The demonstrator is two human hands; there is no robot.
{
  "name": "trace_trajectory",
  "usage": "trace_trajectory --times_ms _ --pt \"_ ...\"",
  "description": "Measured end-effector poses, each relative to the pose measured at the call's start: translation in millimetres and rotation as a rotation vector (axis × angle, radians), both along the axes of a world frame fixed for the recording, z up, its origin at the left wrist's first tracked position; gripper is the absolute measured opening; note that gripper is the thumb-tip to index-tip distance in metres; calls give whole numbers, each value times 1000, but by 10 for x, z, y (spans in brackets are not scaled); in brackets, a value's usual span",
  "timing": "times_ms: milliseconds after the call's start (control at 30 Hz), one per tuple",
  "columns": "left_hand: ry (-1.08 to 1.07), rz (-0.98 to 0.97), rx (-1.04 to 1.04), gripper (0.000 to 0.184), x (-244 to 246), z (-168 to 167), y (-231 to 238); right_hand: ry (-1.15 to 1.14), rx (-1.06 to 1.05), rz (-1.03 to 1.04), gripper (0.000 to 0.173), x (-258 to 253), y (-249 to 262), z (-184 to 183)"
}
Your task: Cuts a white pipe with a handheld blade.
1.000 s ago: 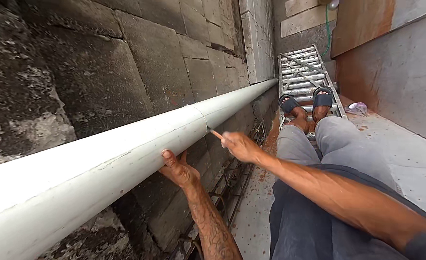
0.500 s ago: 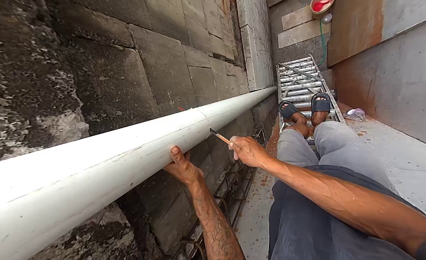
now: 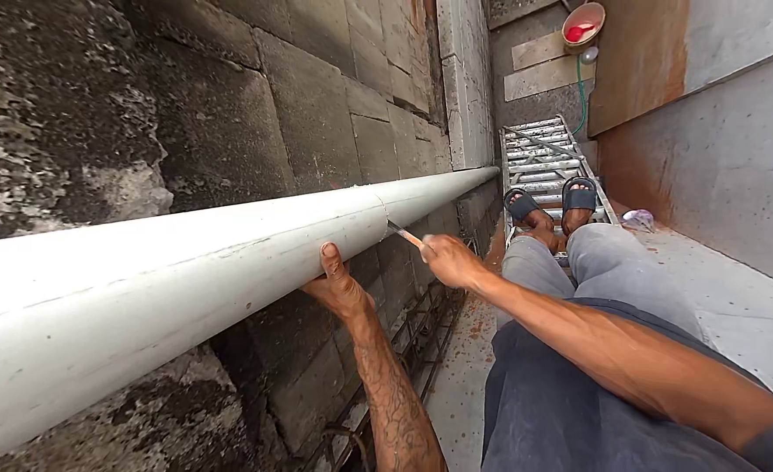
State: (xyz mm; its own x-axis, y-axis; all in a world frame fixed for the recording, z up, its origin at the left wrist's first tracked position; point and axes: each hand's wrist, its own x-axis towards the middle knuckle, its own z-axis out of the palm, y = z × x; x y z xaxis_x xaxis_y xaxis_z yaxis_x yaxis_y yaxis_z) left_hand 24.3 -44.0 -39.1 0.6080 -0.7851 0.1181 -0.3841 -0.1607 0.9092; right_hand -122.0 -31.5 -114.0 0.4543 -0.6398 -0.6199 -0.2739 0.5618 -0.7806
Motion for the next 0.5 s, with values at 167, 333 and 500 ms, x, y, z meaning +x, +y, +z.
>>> trace_trajectory --times_ms 167,333,500 --pt "21 -7 5 85 26 1 33 -39 -64 -37 33 -29 170 -43" --pt "15 4 4 83 15 -15 23 -3 -71 -46 33 97 1 -57" --pt "-14 4 16 86 6 -4 16 -9 -69 12 35 -131 312 -50"
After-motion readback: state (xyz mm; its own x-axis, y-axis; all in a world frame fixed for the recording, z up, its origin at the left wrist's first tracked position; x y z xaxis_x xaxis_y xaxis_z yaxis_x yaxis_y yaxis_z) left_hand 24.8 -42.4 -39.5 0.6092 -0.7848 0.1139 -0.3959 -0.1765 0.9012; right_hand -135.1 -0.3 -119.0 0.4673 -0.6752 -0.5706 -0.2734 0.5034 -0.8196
